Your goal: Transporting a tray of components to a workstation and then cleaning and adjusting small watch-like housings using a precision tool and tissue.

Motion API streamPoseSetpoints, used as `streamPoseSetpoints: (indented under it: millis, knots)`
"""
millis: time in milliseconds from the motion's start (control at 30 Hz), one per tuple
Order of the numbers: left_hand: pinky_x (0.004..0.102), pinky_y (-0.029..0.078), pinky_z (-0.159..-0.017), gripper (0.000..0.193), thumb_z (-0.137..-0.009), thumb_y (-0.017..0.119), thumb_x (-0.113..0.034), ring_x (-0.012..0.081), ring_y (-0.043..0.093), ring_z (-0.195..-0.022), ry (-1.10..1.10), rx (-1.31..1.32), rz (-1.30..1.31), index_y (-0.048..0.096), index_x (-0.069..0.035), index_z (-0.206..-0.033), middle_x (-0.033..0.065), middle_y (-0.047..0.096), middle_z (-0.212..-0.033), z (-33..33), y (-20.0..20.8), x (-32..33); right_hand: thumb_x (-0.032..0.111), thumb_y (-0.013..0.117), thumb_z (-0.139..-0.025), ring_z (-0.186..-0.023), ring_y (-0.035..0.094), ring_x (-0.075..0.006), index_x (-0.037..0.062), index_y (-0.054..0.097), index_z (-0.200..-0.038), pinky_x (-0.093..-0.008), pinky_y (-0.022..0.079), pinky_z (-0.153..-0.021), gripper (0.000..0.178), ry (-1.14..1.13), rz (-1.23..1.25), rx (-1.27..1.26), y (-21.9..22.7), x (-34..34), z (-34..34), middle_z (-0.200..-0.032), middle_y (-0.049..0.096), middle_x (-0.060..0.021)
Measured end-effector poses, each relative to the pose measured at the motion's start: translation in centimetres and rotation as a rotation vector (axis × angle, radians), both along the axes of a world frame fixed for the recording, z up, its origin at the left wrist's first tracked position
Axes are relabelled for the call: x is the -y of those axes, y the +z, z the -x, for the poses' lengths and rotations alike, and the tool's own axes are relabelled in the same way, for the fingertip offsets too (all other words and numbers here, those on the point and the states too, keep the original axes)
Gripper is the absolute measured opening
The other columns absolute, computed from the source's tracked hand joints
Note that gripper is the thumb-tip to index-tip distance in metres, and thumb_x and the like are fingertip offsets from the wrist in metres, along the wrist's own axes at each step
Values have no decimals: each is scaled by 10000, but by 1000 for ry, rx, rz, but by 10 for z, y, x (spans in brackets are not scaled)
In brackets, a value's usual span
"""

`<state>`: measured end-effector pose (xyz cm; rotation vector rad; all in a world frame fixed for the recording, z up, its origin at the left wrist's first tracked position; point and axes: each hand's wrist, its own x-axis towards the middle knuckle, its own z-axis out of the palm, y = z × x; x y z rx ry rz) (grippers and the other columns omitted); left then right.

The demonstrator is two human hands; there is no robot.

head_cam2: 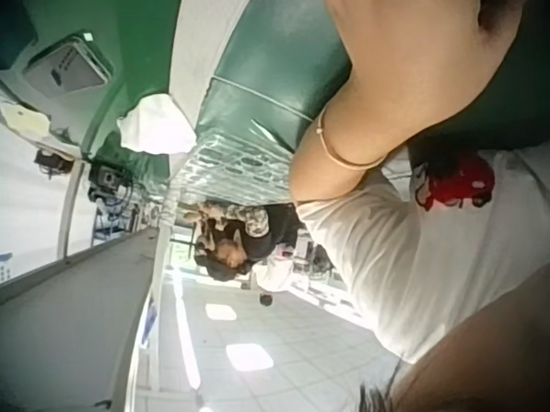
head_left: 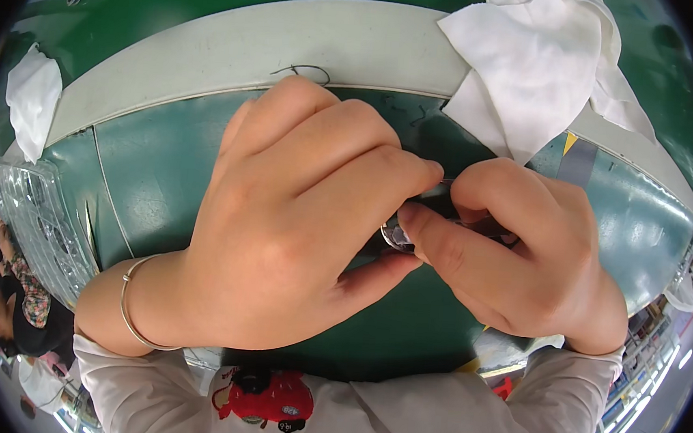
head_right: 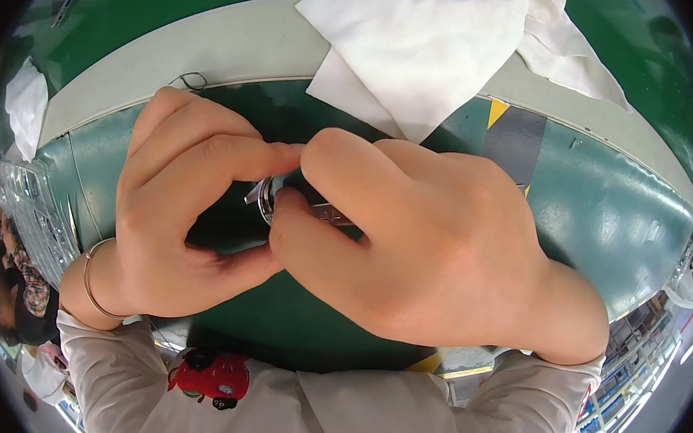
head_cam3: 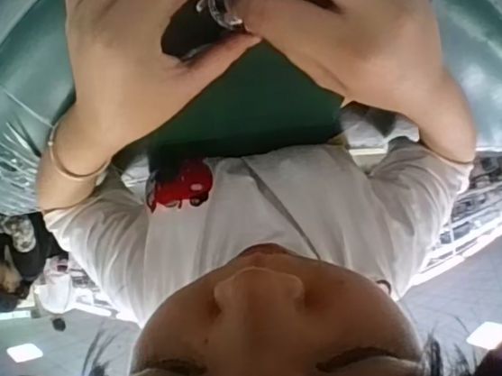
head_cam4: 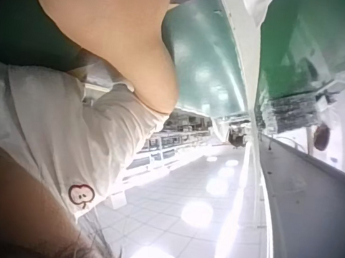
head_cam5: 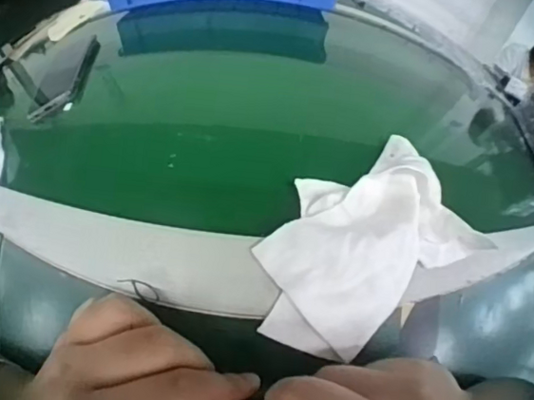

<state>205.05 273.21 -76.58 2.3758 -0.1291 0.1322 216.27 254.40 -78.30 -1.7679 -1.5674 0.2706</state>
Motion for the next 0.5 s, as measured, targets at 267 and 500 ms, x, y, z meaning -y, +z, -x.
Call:
streamPoseSetpoints:
  millis: [267,500]
  knots:
    - [344,425,-680,462,-507,816,-47,249,533,-788,0,-18,-12,731,-23,-960,71,621,-856,-2,4,3,14,806,-637,-501,438,-122,25,757,-834,-265,292,-387,203,55,49,-49,7,3,-7,-748,490,-42]
    - [345,425,-681,444,-519,816,-42,249,529,-784,9,-11,-17,727,-21,-953,71,619,-853,-1,6,2,15,807,-644,-502,452,-128,27,756,-838,-269,300,-388,201,-24,-4,14,4,1,2,-746,487,-47]
